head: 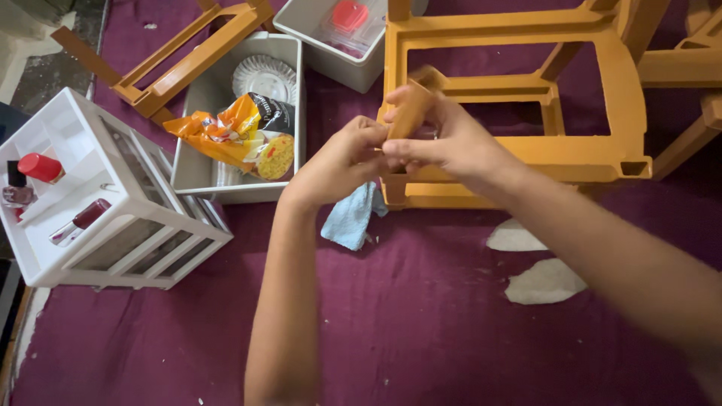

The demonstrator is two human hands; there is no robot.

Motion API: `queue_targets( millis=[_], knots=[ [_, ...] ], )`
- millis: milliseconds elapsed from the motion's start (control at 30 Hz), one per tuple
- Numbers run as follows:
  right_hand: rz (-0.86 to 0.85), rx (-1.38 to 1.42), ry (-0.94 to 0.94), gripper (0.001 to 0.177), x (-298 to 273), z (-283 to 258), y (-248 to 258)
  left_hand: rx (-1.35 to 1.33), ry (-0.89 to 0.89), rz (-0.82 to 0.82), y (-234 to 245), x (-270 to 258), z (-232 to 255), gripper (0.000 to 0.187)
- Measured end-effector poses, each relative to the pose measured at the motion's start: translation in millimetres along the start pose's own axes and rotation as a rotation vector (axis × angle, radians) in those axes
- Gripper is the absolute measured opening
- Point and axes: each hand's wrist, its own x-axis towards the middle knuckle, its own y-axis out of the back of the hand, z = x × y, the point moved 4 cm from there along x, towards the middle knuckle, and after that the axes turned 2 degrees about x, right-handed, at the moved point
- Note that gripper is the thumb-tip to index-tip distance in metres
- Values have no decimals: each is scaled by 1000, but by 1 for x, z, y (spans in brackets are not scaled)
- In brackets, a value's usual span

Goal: The person wipes a yellow plastic stool frame with a cloth, then inserts four legs into the frame sockets. They repeat this process for multiple stool frames, assembling them one by one on a maroon floor covering.

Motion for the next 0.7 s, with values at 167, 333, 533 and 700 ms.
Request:
queue_targets(
  millis=[167,333,533,700],
  knots=[
    [-91,19,-1,33,0,-2,5,-204,-31,-66,-2,1,-15,25],
    [-43,-174,185,31,-3,-9,0,43,58,-34,0,1,-9,24],
    [64,-511,232,38,-11,-23,-5,116,100,-7,4,0,5,34],
    [27,-542,314,37,-15,-29,-11,69,124,-26,4,-2,7,32]
  ],
)
